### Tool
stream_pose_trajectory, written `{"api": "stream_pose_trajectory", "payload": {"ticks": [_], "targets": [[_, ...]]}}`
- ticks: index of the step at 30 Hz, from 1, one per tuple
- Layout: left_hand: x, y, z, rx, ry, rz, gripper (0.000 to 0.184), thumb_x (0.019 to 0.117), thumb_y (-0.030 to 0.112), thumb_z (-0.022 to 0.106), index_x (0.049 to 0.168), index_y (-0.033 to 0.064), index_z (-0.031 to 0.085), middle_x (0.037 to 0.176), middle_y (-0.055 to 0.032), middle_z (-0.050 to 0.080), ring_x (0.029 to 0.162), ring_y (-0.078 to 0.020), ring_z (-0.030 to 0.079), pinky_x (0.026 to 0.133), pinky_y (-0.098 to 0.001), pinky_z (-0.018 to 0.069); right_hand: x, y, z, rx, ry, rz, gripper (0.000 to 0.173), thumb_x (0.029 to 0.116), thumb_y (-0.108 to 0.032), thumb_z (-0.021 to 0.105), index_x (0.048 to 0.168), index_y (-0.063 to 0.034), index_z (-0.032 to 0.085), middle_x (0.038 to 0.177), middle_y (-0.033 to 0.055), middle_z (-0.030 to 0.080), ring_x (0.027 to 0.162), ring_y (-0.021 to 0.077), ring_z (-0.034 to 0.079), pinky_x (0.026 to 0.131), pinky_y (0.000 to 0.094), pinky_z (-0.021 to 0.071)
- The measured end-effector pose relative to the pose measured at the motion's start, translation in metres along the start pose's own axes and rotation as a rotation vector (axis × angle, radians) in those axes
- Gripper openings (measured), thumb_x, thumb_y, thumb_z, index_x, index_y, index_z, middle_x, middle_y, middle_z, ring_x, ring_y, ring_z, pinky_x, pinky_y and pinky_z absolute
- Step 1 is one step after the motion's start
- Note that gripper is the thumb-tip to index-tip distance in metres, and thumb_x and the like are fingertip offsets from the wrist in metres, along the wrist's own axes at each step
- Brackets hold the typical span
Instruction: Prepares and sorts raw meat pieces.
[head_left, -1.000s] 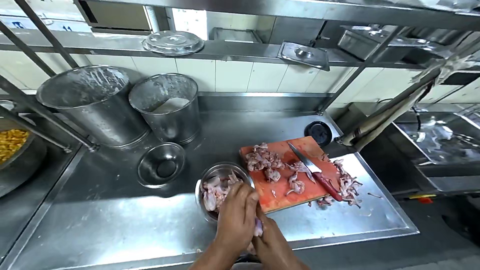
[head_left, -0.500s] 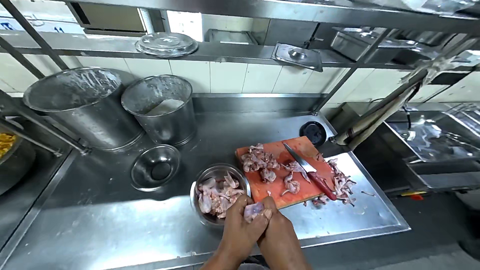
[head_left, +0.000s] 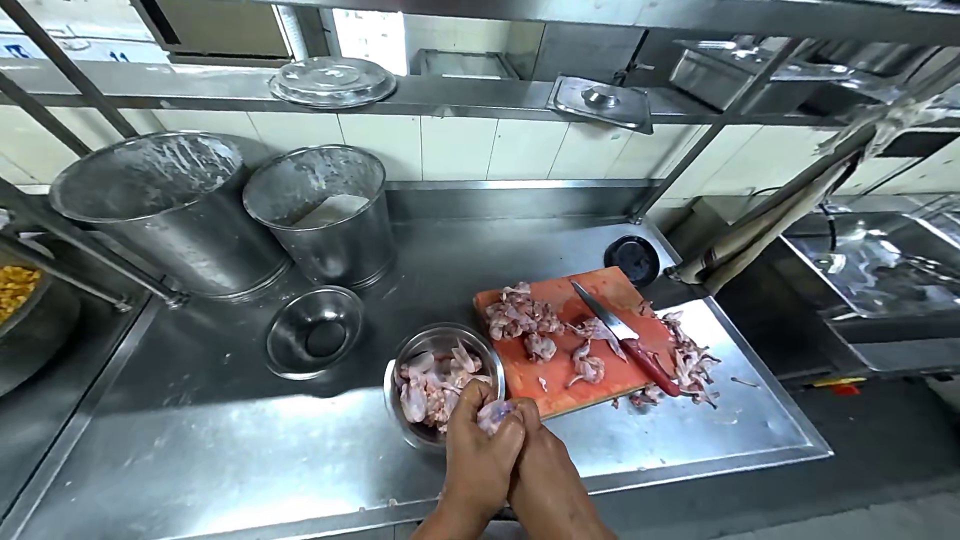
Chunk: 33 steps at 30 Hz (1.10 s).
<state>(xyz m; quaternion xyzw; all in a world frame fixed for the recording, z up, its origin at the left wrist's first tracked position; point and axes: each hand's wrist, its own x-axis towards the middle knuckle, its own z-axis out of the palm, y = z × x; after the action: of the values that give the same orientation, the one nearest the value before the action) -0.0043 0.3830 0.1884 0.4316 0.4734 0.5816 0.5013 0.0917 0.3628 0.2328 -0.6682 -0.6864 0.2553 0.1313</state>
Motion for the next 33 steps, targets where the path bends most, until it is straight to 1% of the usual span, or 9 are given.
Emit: {"api": "stream_pose_trajectory", "payload": {"ticks": [3,5,8,11,16,19,24,29,33], "targets": [[0.006,-0.011,-0.006,0.115,-0.026,0.07,0.019,0.0833,0.023,0.071,0.088,0.0108,0.058,0.078,0.0014,0.058,0.07,-0.0092,0.059,0.063,-0.0265,0.0516,0.006,0.01,0.011,0.061,0.007,-0.034,0.044,0.0911,-0.019,0.065,0.13,-0.003,0.051,0.092,0.0086,0.072,0.085,0.0245,0.074,0.077,0.0427,0.0607],[0.018,-0.023,-0.013,0.26,-0.044,0.037,0.034,0.0837,0.033,0.076,0.1,0.0083,0.06,0.087,-0.0005,0.062,0.079,-0.0107,0.063,0.07,-0.0301,0.0566,0.013,0.027,0.025,0.288,-0.052,-0.066,0.051,0.0966,-0.018,0.06,0.141,0.0034,0.045,0.109,0.0133,0.071,0.1,0.0222,0.072,0.09,0.0419,0.0593],[0.035,-0.043,-0.012,0.416,-0.095,-0.182,0.071,0.0765,0.046,0.082,0.126,0.0043,0.053,0.105,-0.0074,0.062,0.093,-0.0156,0.063,0.082,-0.0349,0.0565,0.02,0.055,0.052,0.762,-0.122,0.028,0.048,0.1033,-0.018,0.049,0.146,0.0009,0.037,0.12,0.0126,0.063,0.094,0.0132,0.068,0.082,0.0341,0.0599],[0.031,-0.052,-0.003,0.396,-0.316,-0.441,0.096,0.078,0.061,0.078,0.145,0.0033,0.042,0.128,-0.0147,0.061,0.113,-0.0199,0.064,0.097,-0.0409,0.0554,0.02,0.071,0.061,1.018,-0.059,0.108,0.042,0.1031,-0.013,0.051,0.143,-0.0001,0.043,0.123,0.0111,0.065,0.103,0.013,0.067,0.091,0.0333,0.0584],[0.021,-0.079,0.019,0.021,-0.252,-0.601,0.056,0.0892,0.038,0.077,0.127,0.0019,0.057,0.107,-0.0117,0.07,0.098,-0.0195,0.07,0.087,-0.0389,0.0597,0.021,0.091,0.054,1.152,-0.146,0.149,0.054,0.0941,-0.005,0.047,0.147,-0.0042,0.034,0.118,0.0103,0.064,0.086,0.015,0.068,0.07,0.0347,0.0599],[0.033,-0.086,0.025,0.313,-0.273,-0.457,0.043,0.0937,0.035,0.07,0.123,0.0049,0.063,0.106,-0.0073,0.071,0.099,-0.0146,0.069,0.092,-0.0371,0.0579,0.031,0.123,0.043,0.828,-0.274,0.036,0.043,0.1045,-0.016,0.049,0.143,0.0012,0.045,0.126,0.0131,0.065,0.109,0.0172,0.069,0.095,0.0375,0.0598],[0.052,-0.073,0.049,1.121,-0.445,-0.498,0.059,0.0934,0.036,0.063,0.142,0.0047,0.049,0.121,-0.017,0.067,0.112,-0.0317,0.067,0.098,-0.0533,0.0542,0.048,0.198,-0.003,0.29,-0.47,0.008,0.035,0.1057,-0.032,0.05,0.125,-0.0075,0.066,0.105,0.0121,0.073,0.097,0.026,0.071,0.09,0.0497,0.0564],[0.063,-0.096,0.096,1.593,-0.58,-0.663,0.065,0.0941,0.056,0.057,0.133,0.004,0.06,0.128,-0.0197,0.066,0.117,-0.0392,0.065,0.094,-0.0621,0.0531,0.094,0.302,-0.055,-0.012,-0.103,0.158,0.038,0.101,-0.03,0.056,0.129,-0.0067,0.067,0.129,0.0191,0.065,0.122,0.036,0.062,0.105,0.0547,0.0497],[0.071,-0.109,0.13,1.776,-0.601,-0.822,0.049,0.094,0.043,0.061,0.119,0.001,0.068,0.126,-0.0225,0.067,0.115,-0.0422,0.065,0.09,-0.0647,0.0526,0.146,0.357,-0.07,-0.196,0.146,0.16,0.04,0.0939,-0.025,0.069,0.13,-0.0087,0.067,0.135,0.0259,0.059,0.127,0.0493,0.053,0.097,0.0668,0.048]]}}
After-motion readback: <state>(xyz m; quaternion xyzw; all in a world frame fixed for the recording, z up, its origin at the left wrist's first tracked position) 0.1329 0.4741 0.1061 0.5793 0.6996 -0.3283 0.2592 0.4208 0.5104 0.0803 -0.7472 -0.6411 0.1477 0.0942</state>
